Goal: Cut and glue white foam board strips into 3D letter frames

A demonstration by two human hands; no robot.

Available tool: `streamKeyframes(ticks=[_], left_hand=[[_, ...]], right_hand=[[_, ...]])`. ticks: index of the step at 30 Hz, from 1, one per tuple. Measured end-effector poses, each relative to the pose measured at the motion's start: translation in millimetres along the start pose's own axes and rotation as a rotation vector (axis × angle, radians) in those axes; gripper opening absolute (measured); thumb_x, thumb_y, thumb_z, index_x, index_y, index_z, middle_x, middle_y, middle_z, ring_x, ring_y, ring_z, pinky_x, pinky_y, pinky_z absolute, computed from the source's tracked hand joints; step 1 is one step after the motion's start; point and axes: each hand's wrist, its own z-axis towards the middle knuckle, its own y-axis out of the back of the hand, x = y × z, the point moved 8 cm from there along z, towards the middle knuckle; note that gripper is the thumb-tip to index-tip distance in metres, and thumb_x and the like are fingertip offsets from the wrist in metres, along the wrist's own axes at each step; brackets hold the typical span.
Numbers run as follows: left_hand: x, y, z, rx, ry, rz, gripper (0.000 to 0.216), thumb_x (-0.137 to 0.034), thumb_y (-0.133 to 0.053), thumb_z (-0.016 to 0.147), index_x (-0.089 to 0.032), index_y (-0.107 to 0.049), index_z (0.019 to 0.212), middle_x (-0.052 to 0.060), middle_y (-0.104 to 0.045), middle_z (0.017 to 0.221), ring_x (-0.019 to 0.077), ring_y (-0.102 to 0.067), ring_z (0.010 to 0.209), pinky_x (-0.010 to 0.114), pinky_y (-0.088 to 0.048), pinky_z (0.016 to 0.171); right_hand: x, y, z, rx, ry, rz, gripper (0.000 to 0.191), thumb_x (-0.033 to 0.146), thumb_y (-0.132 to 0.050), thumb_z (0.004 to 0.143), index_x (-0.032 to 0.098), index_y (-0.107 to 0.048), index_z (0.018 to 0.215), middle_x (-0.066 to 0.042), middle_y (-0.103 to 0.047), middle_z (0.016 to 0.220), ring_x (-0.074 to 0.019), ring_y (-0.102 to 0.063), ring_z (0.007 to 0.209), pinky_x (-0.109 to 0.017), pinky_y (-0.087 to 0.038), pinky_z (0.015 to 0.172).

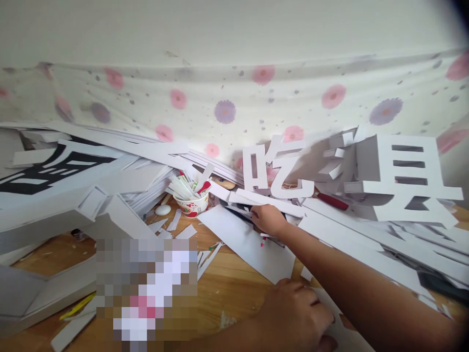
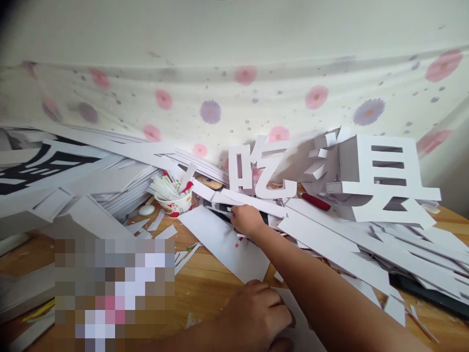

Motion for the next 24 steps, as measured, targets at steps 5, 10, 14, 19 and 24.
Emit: streamKeyframes(ticks=[5,10,14,19,24], left_hand=[[-1,3,-1,0.032,-0.018,-0.003,0.032,-0.048,-0.055,0.085,-0.020,-0.062,0.098,0.001,-0.066,0.091,0.0194,-0.060,0.086,0.032,-0.044,0.074],[0,8,-3,0.061,0.021,-0.048,0.029,-0.045,-0.054,0.085,-0.019,-0.061,0.097,0.003,-0.066,0.093,0.0197,-0.060,0.087,0.033,-0.045,0.079],[-2,12,-4,0.051,0.040,-0.087,0.026,-0.040,-0.054,0.085,-0.019,-0.061,0.100,0.003,-0.066,0.094,0.0198,-0.059,0.088,0.033,-0.045,0.079],[-3,11,-5,0.062,0.049,-0.098,0.026,-0.040,-0.057,0.084,-0.019,-0.061,0.100,0.004,-0.066,0.095,0.0200,-0.058,0.088,0.033,-0.044,0.081],[-3,12,-4,0.076,0.068,-0.111,0.022,-0.037,-0.061,0.081,-0.019,-0.061,0.094,0.004,-0.066,0.093,0.0207,-0.058,0.088,0.034,-0.045,0.082]], right_hand=[[-26,56,-1,-0.260,-0.131,0.241,0.019,0.025,-0.051,0.089,0.014,-0.066,0.084,-0.001,-0.066,0.074,-0.0151,-0.061,0.070,-0.027,-0.048,0.066],[-59,124,-15,-0.567,-0.244,0.418,0.027,0.028,-0.042,0.083,0.013,-0.064,0.086,-0.003,-0.066,0.072,-0.0163,-0.058,0.062,-0.025,-0.040,0.053],[-77,177,-46,-0.821,-0.321,0.371,0.025,0.031,-0.042,0.084,0.016,-0.062,0.081,-0.002,-0.057,0.065,-0.0173,-0.052,0.061,-0.027,-0.035,0.053],[-55,176,-58,-0.840,-0.197,0.145,0.034,0.029,-0.036,0.092,0.014,-0.063,0.106,-0.007,-0.063,0.070,-0.0228,-0.057,0.068,-0.032,-0.040,0.063],[2,71,-33,-0.382,0.169,0.080,0.038,0.021,-0.041,0.093,0.017,-0.060,0.126,-0.013,-0.071,0.099,-0.0246,-0.065,0.083,-0.033,-0.046,0.072]])
